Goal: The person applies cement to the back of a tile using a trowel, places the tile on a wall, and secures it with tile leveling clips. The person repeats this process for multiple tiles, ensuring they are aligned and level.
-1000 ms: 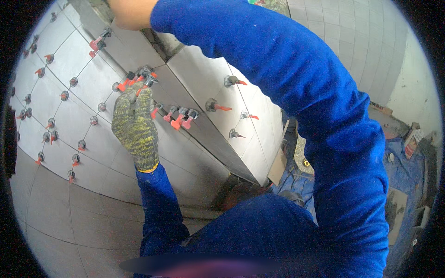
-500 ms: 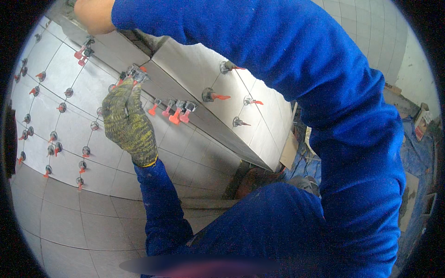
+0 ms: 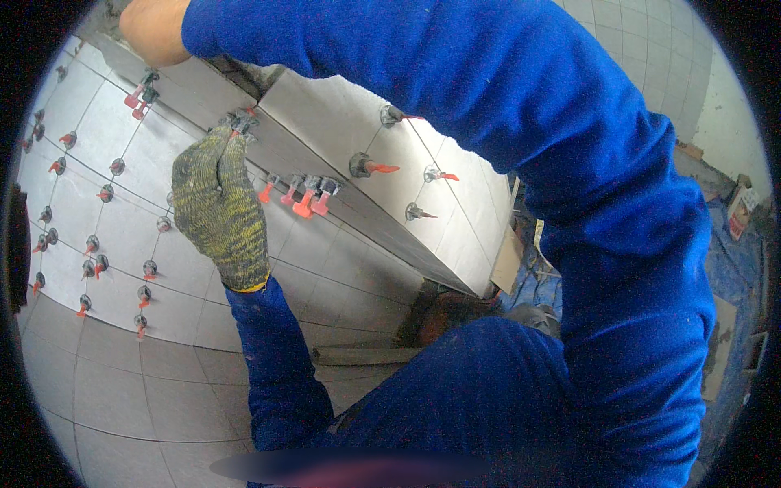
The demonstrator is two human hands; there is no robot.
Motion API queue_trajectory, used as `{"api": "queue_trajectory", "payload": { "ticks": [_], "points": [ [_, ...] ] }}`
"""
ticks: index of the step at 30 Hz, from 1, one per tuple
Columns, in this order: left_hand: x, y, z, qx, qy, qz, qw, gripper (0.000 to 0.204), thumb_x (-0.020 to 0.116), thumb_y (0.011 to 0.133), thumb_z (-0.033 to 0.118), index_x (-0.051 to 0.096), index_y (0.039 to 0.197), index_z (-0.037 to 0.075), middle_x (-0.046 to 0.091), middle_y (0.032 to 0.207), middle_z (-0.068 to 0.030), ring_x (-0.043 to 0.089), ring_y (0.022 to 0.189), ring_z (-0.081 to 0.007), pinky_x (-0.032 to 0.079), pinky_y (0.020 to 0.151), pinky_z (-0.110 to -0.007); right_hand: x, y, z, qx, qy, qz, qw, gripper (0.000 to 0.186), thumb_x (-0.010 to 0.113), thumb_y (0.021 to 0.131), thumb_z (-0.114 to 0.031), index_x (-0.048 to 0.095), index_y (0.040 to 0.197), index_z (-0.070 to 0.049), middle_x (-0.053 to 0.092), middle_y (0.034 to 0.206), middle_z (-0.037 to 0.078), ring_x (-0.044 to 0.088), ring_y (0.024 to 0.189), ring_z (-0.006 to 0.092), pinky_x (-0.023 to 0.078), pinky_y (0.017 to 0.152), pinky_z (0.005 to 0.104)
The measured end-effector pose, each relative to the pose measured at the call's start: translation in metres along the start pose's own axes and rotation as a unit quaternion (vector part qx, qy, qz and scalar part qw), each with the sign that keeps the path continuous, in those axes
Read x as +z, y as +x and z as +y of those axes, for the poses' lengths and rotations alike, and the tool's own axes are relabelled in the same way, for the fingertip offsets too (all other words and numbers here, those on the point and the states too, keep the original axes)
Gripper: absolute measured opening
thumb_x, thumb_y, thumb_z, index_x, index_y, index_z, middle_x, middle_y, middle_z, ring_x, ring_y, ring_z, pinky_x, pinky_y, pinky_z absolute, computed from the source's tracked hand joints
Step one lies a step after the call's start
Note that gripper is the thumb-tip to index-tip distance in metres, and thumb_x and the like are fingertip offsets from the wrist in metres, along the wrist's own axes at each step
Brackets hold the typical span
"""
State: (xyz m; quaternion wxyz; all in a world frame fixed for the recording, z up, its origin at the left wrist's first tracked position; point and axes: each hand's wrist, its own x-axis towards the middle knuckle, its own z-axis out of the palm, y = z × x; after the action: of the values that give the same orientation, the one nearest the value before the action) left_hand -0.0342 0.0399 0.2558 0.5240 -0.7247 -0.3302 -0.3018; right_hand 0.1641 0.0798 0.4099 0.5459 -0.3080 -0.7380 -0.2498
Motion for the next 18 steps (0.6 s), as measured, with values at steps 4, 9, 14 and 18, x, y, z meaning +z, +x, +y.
{"api": "queue_trajectory", "payload": {
  "ticks": [4, 9, 14, 18],
  "points": [
    [-0.002, 0.003, 0.001, -0.012, -0.015, -0.010, 1.000, 0.036, 0.065, 0.088, 0.005, 0.069, 0.123, 0.013, 0.069, 0.126, -0.0062, 0.065, 0.115, -0.0289, 0.052, 0.100, -0.043, 0.003, 0.000, 0.001, 0.003, 0.004, 0.000, 1.000, 0.016, 0.066, 0.080, -0.002, 0.076, 0.091, 0.004, 0.074, 0.094, 0.027, 0.074, 0.093, 0.0391, 0.060, 0.082, 0.0451],
    [0.000, 0.002, 0.002, -0.055, -0.060, -0.039, 0.996, 0.043, 0.070, 0.085, 0.008, 0.068, 0.128, 0.011, 0.067, 0.130, -0.0103, 0.064, 0.121, -0.0298, 0.052, 0.104, -0.041, 0.006, 0.000, 0.003, -0.017, 0.010, 0.026, 0.999, 0.017, 0.064, 0.081, -0.005, 0.076, 0.089, 0.004, 0.073, 0.091, 0.027, 0.074, 0.090, 0.0408, 0.059, 0.081, 0.0461],
    [0.007, 0.000, -0.005, 0.001, 0.038, 0.005, 0.999, 0.049, 0.078, 0.074, 0.012, 0.068, 0.122, 0.010, 0.070, 0.122, -0.0104, 0.069, 0.110, -0.0290, 0.058, 0.091, -0.040, 0.007, -0.007, 0.006, -0.065, 0.044, 0.051, 0.996, 0.018, 0.061, 0.082, -0.007, 0.074, 0.085, 0.004, 0.072, 0.087, 0.028, 0.072, 0.087, 0.0433, 0.058, 0.078, 0.0482],
    [0.010, -0.002, -0.012, -0.015, -0.039, 0.027, 0.999, 0.052, 0.079, 0.071, 0.012, 0.068, 0.122, 0.009, 0.071, 0.115, -0.0086, 0.071, 0.100, -0.0269, 0.059, 0.084, -0.039, 0.013, -0.009, 0.007, -0.038, 0.006, 0.054, 0.998, 0.016, 0.062, 0.081, -0.008, 0.072, 0.083, 0.003, 0.071, 0.084, 0.028, 0.072, 0.084, 0.0427, 0.058, 0.077, 0.0476]
  ]
}}
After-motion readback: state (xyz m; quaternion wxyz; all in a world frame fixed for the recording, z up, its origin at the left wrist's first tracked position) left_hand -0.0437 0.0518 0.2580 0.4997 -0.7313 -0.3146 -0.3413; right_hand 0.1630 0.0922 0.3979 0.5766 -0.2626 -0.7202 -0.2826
